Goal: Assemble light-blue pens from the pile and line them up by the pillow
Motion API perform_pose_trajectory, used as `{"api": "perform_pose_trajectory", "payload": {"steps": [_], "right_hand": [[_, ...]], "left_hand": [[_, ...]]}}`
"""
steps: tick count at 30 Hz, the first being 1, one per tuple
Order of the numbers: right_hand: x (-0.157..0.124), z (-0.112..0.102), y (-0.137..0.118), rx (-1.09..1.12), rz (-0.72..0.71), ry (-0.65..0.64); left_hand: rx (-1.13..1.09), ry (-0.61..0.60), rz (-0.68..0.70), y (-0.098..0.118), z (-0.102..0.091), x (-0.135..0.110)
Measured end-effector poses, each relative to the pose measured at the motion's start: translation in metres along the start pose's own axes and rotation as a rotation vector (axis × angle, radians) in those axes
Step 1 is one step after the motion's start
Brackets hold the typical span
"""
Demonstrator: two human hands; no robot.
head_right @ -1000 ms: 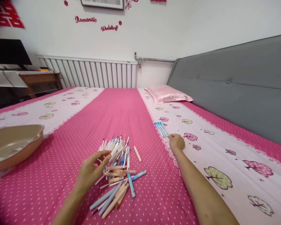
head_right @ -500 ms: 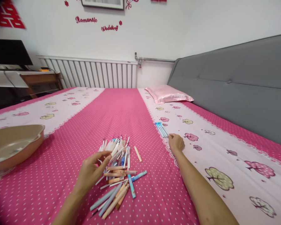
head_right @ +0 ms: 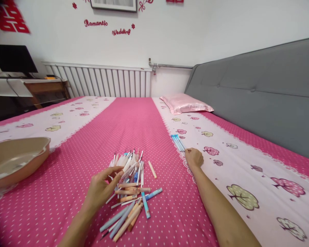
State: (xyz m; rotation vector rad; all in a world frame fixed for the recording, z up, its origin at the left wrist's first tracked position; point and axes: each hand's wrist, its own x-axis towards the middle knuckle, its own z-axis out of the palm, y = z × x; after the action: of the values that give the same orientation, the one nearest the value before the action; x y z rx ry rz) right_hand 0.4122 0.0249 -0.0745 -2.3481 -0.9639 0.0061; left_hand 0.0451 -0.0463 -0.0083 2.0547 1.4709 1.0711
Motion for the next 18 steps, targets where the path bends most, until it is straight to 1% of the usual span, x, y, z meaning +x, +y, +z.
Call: {"api": "perform_pose_trajectory", "payload": {"steps": [12,18], "right_hand": [[-0.0029,0.0024,0.0015,0.004,0.037,0.071],[-0.0048,0.0020,0.0034,0.007,0.032,0.071]], "left_hand": [[-0.012,-0.003,0.003,-0.0022,0.0016,0.0001],[-0.003,-0.009,0.011,-0.0012,0.0006,-0.0002]]}}
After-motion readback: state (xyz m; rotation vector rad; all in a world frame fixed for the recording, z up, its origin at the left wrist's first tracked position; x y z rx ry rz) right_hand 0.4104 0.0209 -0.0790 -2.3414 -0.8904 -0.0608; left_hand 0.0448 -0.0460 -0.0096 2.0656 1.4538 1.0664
